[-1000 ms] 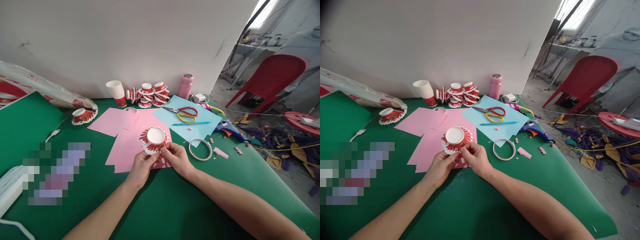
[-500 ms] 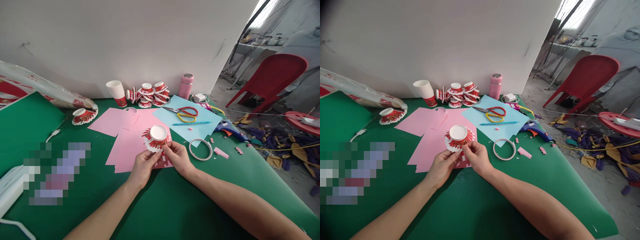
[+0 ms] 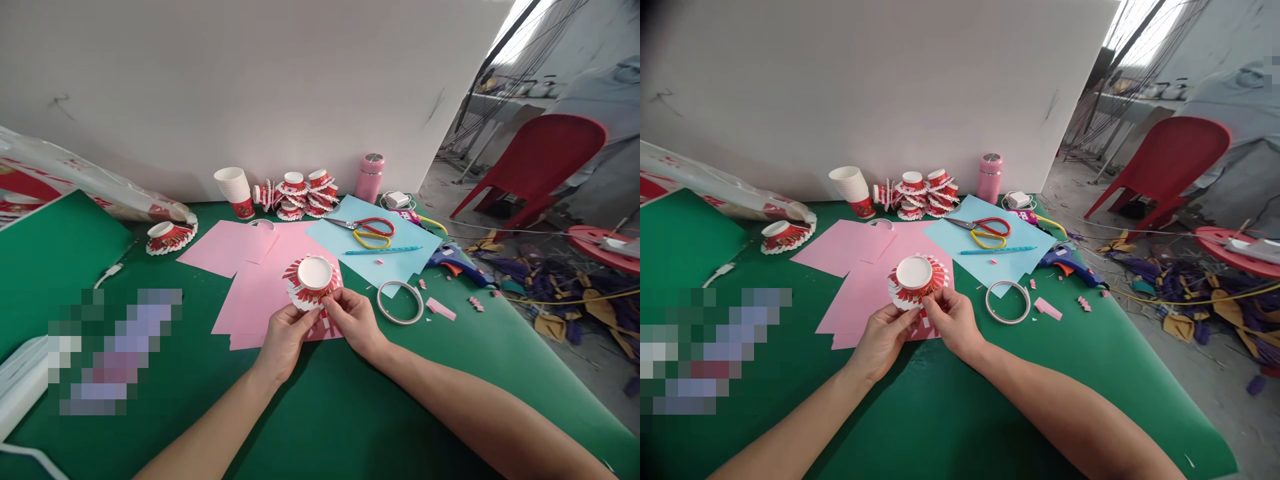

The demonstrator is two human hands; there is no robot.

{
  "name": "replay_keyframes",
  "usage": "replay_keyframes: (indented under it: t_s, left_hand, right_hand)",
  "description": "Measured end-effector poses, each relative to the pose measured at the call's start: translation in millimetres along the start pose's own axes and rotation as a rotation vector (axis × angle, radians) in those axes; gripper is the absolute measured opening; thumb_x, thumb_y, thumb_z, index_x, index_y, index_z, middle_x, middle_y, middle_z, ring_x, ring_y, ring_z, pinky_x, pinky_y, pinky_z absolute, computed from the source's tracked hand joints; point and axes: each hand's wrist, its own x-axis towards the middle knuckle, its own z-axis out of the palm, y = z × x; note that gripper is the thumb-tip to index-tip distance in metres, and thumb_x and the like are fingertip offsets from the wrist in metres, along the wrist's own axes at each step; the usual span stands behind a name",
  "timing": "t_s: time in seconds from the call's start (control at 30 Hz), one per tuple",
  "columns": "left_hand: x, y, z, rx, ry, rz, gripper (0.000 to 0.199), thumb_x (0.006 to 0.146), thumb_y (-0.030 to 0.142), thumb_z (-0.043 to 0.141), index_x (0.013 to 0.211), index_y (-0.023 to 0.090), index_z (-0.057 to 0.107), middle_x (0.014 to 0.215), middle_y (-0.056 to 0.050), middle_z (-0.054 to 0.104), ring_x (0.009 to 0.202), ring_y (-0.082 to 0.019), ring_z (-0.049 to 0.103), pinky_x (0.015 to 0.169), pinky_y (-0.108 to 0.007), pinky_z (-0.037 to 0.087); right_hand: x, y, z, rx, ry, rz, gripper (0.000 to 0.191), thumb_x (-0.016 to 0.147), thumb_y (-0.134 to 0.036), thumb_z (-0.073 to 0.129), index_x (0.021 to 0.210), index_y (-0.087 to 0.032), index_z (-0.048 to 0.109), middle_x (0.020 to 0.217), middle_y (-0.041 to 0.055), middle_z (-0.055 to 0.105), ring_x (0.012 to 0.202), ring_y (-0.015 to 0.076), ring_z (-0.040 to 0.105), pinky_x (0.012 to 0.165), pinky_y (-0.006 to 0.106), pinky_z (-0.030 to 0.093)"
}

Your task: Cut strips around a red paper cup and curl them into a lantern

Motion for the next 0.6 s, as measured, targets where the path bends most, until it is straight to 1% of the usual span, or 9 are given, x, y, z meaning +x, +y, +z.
replay_keyframes:
  t_s: [0.17, 0.37, 0.5, 0.6]
  left_hand:
    - [-1.9, -0.4, 0.3, 0.011, -0.027, 0.025, 0.025, 0.06, 0.029, 0.078, 0.08, 0.015, 0.073, 0.083, -0.007, 0.073, 0.081, -0.016, 0.063, 0.077, -0.028, 0.047]
    - [-2.8, -4.3, -1.9, 0.04, -0.048, 0.053, 0.025, 0.066, 0.028, 0.074, 0.088, 0.016, 0.072, 0.088, -0.007, 0.072, 0.085, -0.017, 0.063, 0.082, -0.03, 0.047]
    - [-3.7, -4.0, -1.5, 0.029, -0.071, 0.045, 0.024, 0.067, 0.027, 0.074, 0.088, 0.017, 0.072, 0.09, -0.006, 0.072, 0.089, -0.018, 0.063, 0.086, -0.032, 0.046]
    - [-3.2, -3.1, -2.0, 0.031, -0.075, 0.051, 0.025, 0.067, 0.027, 0.074, 0.089, 0.017, 0.072, 0.09, -0.006, 0.072, 0.088, -0.019, 0.064, 0.088, -0.034, 0.046]
  right_hand:
    - [-0.3, 2.6, -0.8, -0.002, -0.009, -0.004, 0.029, 0.07, -0.043, 0.062, 0.061, -0.017, 0.051, 0.052, -0.0036, 0.047, 0.049, 0.0082, 0.039, 0.048, 0.022, 0.033]
    - [-1.4, 3.3, -2.0, -0.025, -0.014, -0.034, 0.031, 0.071, -0.045, 0.061, 0.061, -0.017, 0.052, 0.053, -0.0026, 0.049, 0.05, 0.0088, 0.041, 0.049, 0.023, 0.036]
    - [-3.0, 3.4, -1.9, -0.022, -0.03, -0.034, 0.033, 0.071, -0.048, 0.061, 0.061, -0.018, 0.052, 0.053, -0.0022, 0.051, 0.049, 0.0092, 0.042, 0.05, 0.023, 0.038]
    - [-4.2, 3.4, -2.2, -0.02, -0.052, -0.027, 0.033, 0.071, -0.048, 0.061, 0.062, -0.017, 0.053, 0.054, -0.0016, 0.052, 0.049, 0.0095, 0.043, 0.05, 0.024, 0.039]
